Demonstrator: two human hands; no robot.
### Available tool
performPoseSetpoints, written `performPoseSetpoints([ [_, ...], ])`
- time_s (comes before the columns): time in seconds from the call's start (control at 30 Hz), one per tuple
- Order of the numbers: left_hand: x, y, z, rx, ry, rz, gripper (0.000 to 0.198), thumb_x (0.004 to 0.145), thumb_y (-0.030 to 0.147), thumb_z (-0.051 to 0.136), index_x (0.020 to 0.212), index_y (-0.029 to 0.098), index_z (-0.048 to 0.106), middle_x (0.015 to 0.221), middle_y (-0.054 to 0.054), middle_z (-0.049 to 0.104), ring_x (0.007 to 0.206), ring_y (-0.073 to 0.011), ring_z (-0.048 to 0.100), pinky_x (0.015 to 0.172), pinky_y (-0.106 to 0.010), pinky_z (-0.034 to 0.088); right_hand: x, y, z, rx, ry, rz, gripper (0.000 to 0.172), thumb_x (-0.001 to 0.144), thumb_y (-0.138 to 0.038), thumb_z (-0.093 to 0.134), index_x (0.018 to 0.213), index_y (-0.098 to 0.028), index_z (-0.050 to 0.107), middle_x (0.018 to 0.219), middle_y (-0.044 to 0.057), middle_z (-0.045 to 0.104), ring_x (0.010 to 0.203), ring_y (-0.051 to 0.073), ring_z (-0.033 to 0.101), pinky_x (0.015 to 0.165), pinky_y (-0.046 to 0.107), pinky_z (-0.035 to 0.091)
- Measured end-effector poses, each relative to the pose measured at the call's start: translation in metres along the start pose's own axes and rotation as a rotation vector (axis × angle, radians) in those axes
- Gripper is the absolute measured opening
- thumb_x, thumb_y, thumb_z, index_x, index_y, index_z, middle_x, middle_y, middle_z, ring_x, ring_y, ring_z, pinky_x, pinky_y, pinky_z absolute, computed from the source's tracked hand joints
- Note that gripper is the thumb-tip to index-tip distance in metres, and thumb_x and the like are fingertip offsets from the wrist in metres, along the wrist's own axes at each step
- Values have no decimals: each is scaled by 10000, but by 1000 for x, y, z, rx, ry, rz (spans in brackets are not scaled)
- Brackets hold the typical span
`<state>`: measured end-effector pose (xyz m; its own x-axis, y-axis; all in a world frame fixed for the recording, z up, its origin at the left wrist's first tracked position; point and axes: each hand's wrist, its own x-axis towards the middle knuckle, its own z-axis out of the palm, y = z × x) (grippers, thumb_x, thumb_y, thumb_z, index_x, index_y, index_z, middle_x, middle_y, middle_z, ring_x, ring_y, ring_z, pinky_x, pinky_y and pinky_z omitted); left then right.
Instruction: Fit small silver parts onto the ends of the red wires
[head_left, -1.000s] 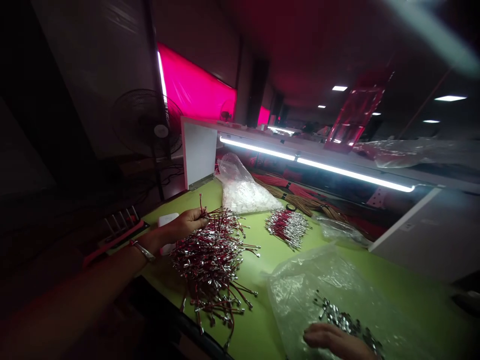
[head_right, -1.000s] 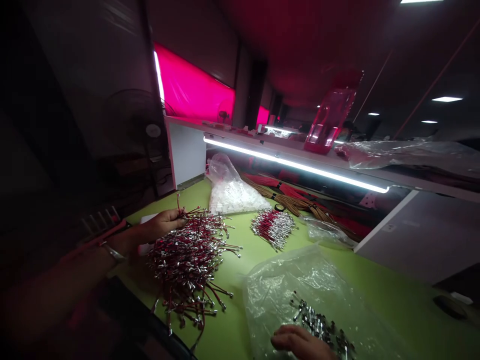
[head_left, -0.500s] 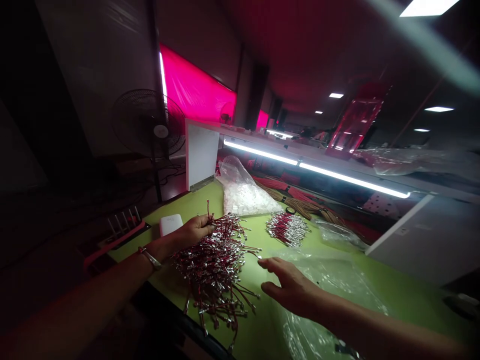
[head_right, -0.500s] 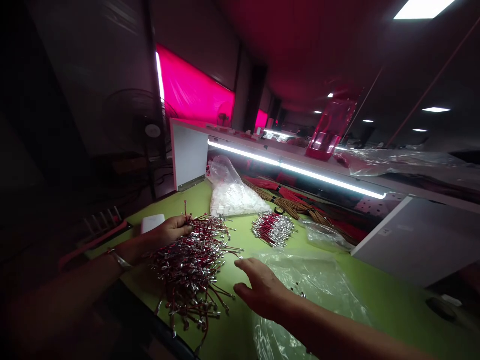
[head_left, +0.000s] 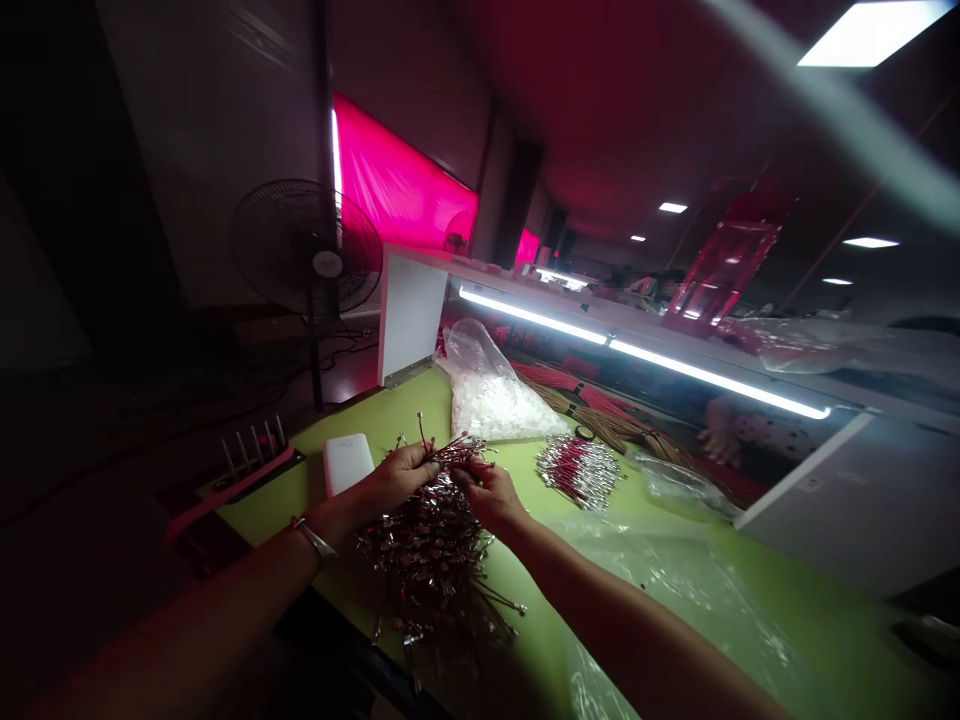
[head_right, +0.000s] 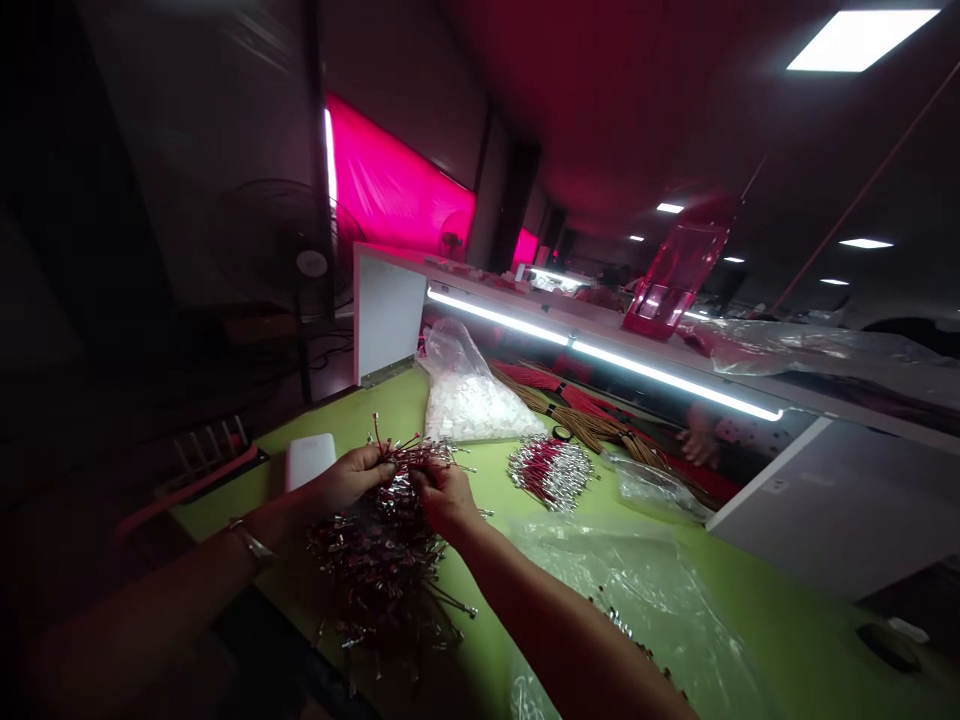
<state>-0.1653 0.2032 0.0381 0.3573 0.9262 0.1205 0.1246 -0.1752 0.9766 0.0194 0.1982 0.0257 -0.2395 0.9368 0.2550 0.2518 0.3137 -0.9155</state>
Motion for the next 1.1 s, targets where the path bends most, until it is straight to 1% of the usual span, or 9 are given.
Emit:
performPoseSetpoints([
  [0.1,3,1,5,2,33,26,381,814,516,630,975,173,654,868,-35,692,852,-233,622,773,-331,483,9,2,13,130,74,-11,296,857,-424,586,983,-211,748,876,15,715,926,219,603,855,312,464],
  [0.23,7,5,13,11,93,60,361,810,458,629,1019,167,671,925,-56,718,969,-278,620,885,-375,471,8,-8,18,260,143,21,330,822,-483,606,930,-199,736,802,9,678,847,200,583,769,286,471],
  [0.33,6,11,21,17,132,59,268,779,387,650,959,194,692,881,-42,727,978,-290,610,910,-392,459,1,-20,17,338,150,57,327,784,-492,646,907,-202,733,716,-4,635,764,185,564,670,263,456],
  [0.43,5,19,30,-12,140,47,226,763,359,653,923,205,699,841,-30,724,956,-283,611,893,-384,462,-6,-30,15,416,156,75,360,762,-518,658,899,-193,732,718,2,639,757,182,560,658,262,448],
  [0.63,8,33,47,-189,76,9,403,729,496,706,979,181,688,798,-35,714,860,-249,637,827,-363,489,-10,-49,5,501,162,117,406,691,-563,715,826,-181,733,751,21,674,792,195,576,697,284,451],
  [0.73,8,35,54,-300,58,-38,456,751,555,689,996,171,678,761,-40,696,771,-219,639,738,-337,496,-12,-57,-2,504,155,163,425,677,-578,731,816,-177,723,715,13,663,741,179,565,636,267,429],
  [0.83,5,37,60,-400,45,-99,438,772,544,692,1000,171,665,710,-26,667,685,-190,621,670,-317,501,-17,-62,-9,496,126,200,449,669,-609,738,792,-178,702,677,-2,641,681,155,547,575,243,400],
  [0.97,-9,40,68,-510,-39,-224,395,779,512,693,979,176,635,655,-7,624,573,-169,592,576,-323,519,-33,-64,-18,480,70,220,458,672,-609,755,773,-172,663,633,-21,605,595,125,515,524,228,388],
  [1.1,-31,44,84,-571,-126,-320,366,737,485,732,935,201,613,623,9,599,520,-165,576,520,-326,527,-64,-69,-28,452,44,210,466,656,-509,834,917,-171,646,721,-13,644,565,114,530,503,226,418],
])
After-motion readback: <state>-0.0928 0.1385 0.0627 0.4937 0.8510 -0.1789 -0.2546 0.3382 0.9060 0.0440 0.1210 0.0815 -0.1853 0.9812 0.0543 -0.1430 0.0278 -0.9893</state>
